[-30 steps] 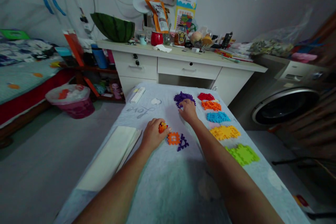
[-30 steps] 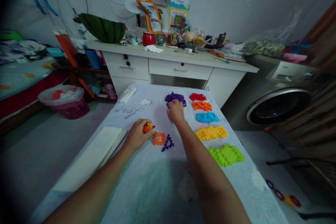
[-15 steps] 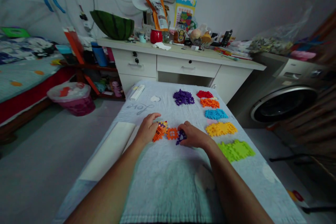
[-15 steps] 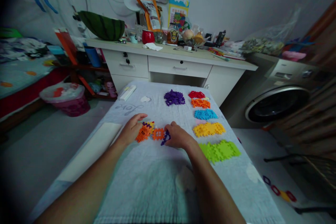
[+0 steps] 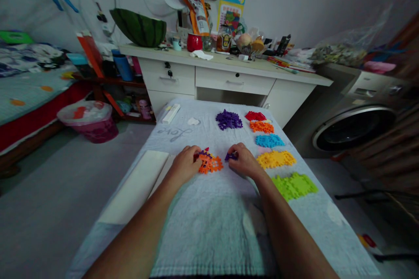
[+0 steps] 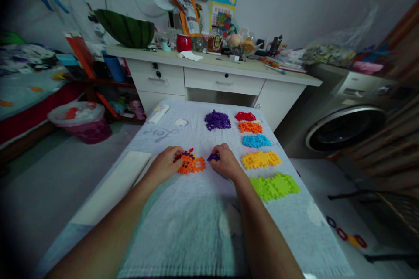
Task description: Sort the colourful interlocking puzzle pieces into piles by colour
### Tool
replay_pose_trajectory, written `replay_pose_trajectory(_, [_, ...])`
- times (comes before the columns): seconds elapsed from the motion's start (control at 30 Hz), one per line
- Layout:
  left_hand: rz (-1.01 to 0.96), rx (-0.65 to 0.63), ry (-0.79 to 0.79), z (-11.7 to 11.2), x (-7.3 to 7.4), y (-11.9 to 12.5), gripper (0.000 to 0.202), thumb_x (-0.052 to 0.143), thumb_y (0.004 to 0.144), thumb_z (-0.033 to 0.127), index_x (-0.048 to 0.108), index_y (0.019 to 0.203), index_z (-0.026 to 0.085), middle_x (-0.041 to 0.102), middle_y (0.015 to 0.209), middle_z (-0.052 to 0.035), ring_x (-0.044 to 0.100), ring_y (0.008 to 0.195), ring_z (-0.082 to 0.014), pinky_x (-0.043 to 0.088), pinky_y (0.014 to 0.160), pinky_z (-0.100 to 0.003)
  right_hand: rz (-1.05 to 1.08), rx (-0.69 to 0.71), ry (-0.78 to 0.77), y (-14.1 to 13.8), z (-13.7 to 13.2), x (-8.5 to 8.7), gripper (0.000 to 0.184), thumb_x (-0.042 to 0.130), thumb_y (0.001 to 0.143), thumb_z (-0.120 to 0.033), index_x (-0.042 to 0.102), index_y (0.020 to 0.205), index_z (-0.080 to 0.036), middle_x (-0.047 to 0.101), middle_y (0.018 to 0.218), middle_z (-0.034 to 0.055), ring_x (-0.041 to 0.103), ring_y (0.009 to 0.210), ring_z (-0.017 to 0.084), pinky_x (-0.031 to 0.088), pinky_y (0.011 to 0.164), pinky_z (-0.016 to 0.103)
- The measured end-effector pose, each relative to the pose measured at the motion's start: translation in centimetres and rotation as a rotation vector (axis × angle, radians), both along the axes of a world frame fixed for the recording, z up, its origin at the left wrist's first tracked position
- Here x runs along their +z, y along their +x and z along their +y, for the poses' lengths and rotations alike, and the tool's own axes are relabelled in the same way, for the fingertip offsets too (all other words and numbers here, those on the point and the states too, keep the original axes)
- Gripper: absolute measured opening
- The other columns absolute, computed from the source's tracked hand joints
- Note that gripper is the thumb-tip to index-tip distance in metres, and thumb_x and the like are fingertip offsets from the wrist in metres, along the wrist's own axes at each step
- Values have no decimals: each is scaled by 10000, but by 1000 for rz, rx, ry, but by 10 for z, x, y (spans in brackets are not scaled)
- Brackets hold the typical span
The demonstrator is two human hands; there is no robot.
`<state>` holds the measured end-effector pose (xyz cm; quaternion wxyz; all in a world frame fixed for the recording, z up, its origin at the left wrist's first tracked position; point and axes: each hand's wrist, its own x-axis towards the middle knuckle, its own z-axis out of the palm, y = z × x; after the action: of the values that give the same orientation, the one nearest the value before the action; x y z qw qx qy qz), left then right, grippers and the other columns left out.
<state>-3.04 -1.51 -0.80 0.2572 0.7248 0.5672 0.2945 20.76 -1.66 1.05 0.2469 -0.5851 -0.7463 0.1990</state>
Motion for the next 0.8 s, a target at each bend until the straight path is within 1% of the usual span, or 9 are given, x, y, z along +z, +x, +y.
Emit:
replay_pose_trajectory(0.1, [-281, -75, -97, 1, -3, 5, 294, 511, 766, 219, 631, 1035, 205, 690, 999, -37, 659, 864, -173, 513, 786, -290, 48, -56, 50, -1, 4, -3, 172, 582, 691, -88, 621, 835, -173, 532, 874, 11, 512, 782, 132, 426, 750, 268])
replay_pose_trajectory(0.17, [-409, -63, -156, 3, -4, 7, 306, 499, 760, 226, 631, 1034, 199, 702, 972, -30, 671, 817, -168, 523, 747, -287, 75, -75, 76, -2, 8, -5, 156, 572, 697, -93, 610, 819, -181, 533, 855, 6, 513, 780, 138, 433, 760, 275])
replay_pose_trajectory(0.23, [-447, -18, -144, 5, -6, 7, 305, 479, 754, 215, 643, 1011, 201, 708, 919, -22, 674, 782, -168, 526, 736, -293, 97, -80, 99, -3, 13, -6, 154, 571, 699, -97, 602, 821, -186, 534, 858, 10, 519, 794, 148, 442, 779, 288])
replay_pose_trajectory(0.33, [-389, 59, -20, 8, -11, 5, 295, 461, 769, 203, 661, 986, 209, 718, 922, -26, 672, 828, -177, 525, 793, -313, 100, -70, 137, -6, 24, -6, 170, 585, 689, -91, 598, 827, -191, 535, 910, 30, 529, 874, 175, 448, 848, 323])
replay_pose_trajectory(0.43, [-287, 82, 72, 10, -15, 5, 285, 457, 791, 191, 670, 980, 213, 721, 972, -36, 669, 882, -184, 523, 830, -324, 68, -84, 176, -11, 42, -7, 174, 599, 688, -87, 603, 822, -198, 527, 959, 46, 515, 957, 203, 429, 920, 369])
replay_pose_trajectory(0.57, [-171, 59, 112, 12, -17, 8, 287, 461, 784, 143, 676, 963, 206, 718, 957, -39, 666, 865, -181, 514, 848, -325, 34, -133, 244, -17, 68, -9, 161, 599, 709, -85, 614, 824, -196, 523, 991, 66, 497, 1005, 225, 405, 963, 392])
replay_pose_trajectory(0.67, [-150, 63, 139, 13, -16, 10, 281, 468, 771, 120, 674, 943, 204, 712, 944, -36, 658, 857, -177, 508, 844, -316, 11, -196, 289, -17, 89, -9, 156, 585, 726, -89, 626, 842, -185, 524, 1022, 87, 486, 1036, 238, 385, 989, 392])
replay_pose_trajectory(0.8, [-133, 86, 152, 15, -15, 10, 271, 479, 766, 114, 668, 940, 198, 708, 962, -42, 655, 849, -180, 502, 827, -316, 7, -321, 315, -13, 118, -8, 184, 557, 735, -94, 644, 878, -170, 511, 1046, 102, 471, 1059, 250, 380, 998, 384])
